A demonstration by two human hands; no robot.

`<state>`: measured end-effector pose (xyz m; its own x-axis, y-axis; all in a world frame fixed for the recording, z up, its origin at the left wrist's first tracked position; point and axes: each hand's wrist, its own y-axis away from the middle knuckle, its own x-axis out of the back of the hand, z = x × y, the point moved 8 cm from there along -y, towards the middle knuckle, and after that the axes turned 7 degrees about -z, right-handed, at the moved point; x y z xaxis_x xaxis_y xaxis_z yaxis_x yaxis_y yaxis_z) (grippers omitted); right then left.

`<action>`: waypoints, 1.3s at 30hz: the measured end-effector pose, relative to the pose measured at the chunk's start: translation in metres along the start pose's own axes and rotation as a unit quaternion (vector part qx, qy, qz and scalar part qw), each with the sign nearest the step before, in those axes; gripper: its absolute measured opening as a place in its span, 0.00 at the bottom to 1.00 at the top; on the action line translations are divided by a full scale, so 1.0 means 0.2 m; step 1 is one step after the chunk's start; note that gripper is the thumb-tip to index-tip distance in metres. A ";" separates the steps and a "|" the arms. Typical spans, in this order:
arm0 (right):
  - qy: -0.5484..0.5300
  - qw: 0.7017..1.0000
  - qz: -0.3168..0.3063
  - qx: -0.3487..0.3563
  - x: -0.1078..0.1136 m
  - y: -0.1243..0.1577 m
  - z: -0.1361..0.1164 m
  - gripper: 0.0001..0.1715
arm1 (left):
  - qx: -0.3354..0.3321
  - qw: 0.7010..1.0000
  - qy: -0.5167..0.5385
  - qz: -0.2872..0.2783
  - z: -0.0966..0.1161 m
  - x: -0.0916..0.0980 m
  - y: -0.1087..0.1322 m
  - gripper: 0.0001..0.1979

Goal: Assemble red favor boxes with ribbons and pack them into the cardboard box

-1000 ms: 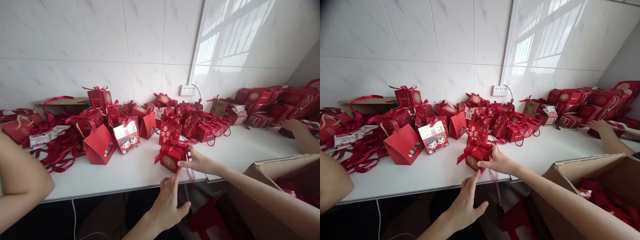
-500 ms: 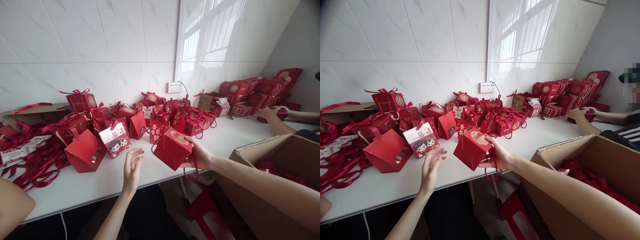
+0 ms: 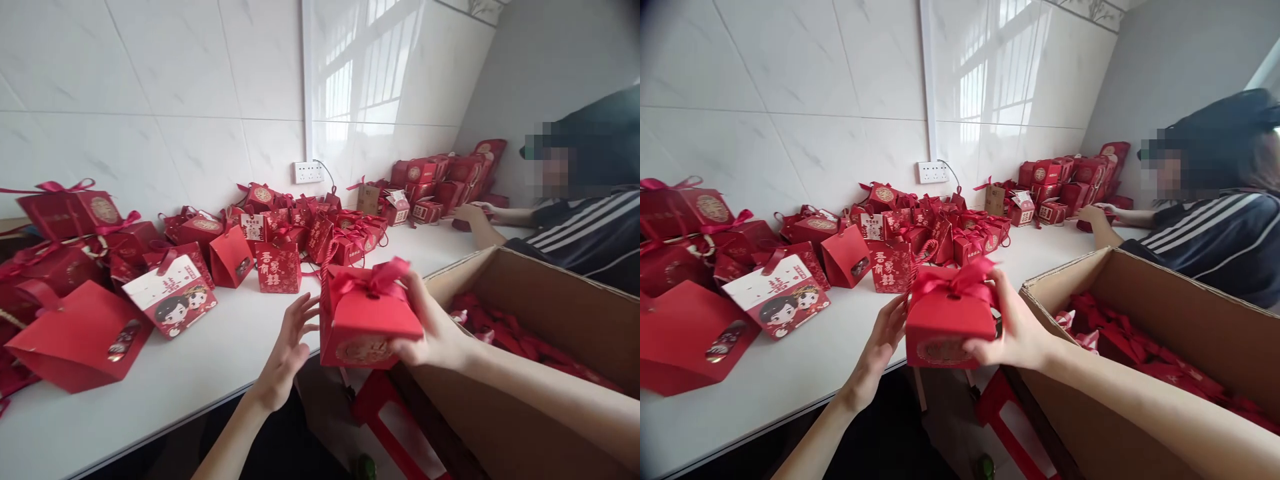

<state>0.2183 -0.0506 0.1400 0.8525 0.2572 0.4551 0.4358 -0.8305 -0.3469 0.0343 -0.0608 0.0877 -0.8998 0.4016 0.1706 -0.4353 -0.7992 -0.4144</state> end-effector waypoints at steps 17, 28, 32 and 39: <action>-0.447 0.801 0.249 -0.312 0.46 0.60 0.21 0.24 | -0.245 0.925 -0.256 -0.137 0.04 -0.82 -0.50 0.16; 0.317 0.823 0.422 -0.211 1.33 1.04 0.65 0.42 | -0.238 0.926 -0.258 -0.137 -0.10 -1.05 -0.50 0.07; 0.365 0.799 0.389 -0.278 1.35 1.02 0.90 0.40 | -0.225 0.933 -0.255 -0.120 -0.09 -1.06 -0.50 0.07; 0.356 0.844 0.312 -0.253 1.18 0.77 1.08 0.38 | -0.224 0.934 -0.257 -0.108 -0.10 -1.07 -0.49 0.08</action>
<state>0.5490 -0.0102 0.0166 0.4022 -0.5197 0.7538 -0.3661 -0.8459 -0.3879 0.2690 -0.0598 0.0739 -0.7376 0.1718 0.6530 -0.6560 -0.4114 -0.6328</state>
